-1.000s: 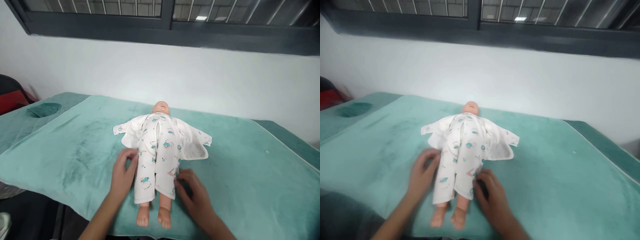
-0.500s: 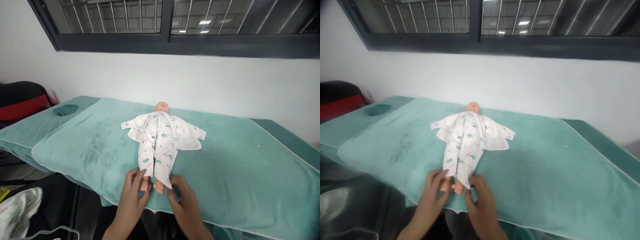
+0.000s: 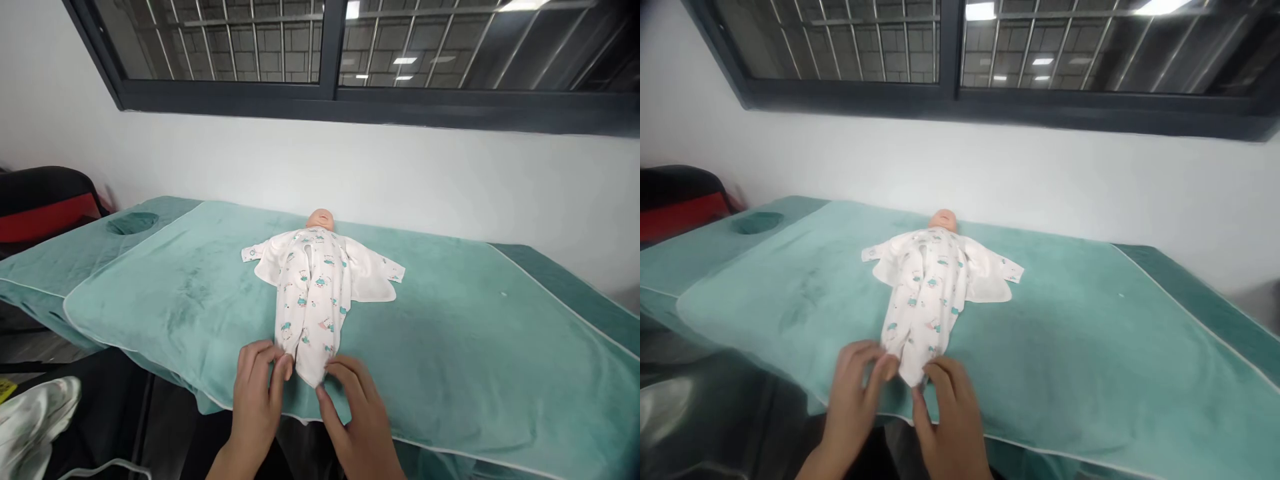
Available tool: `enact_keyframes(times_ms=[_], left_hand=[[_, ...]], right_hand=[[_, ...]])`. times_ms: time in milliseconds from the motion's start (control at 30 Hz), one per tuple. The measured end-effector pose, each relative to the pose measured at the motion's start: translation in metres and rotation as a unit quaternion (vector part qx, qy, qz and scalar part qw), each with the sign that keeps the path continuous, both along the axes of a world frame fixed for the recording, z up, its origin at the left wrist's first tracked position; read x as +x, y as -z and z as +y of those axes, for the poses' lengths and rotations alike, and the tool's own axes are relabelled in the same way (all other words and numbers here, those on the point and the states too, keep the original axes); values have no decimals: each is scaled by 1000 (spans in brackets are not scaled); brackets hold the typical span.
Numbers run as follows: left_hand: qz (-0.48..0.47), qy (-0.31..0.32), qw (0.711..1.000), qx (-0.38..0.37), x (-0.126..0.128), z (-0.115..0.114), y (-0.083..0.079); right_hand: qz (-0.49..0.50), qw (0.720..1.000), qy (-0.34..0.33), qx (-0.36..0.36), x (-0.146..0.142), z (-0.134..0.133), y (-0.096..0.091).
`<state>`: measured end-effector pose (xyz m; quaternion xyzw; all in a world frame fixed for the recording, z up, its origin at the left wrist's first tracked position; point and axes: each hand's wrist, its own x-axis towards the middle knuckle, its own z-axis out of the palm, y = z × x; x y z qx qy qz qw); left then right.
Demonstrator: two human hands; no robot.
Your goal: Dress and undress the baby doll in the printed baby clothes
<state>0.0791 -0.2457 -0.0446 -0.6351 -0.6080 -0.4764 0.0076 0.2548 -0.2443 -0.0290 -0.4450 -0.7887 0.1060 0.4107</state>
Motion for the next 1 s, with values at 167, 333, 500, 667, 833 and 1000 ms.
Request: enact_keyframes(times_ms=[167,333,500,667,833,1000], left_hand=[[-32,41,999,7,-13,-12,-6],[-60,76,995,-13,-21,-16,-3],[-172,54,980,-85,-39,-6,-1],[23,36,993,-107,-76,62,7],[217,67,971,-71,-73,143,17],[235,152,960,-29,-54,187,14]], right_hand=[[-70,997,-14,-26,-37,17,-14],[-96,993,-58,-26,-54,26,-2],[-74,984,-159,6,-33,23,-1],[-3,1000,-8,-6,22,82,-7],[-153,988,-2,-16,51,165,6],[-142,983,-110,-28,38,188,4]])
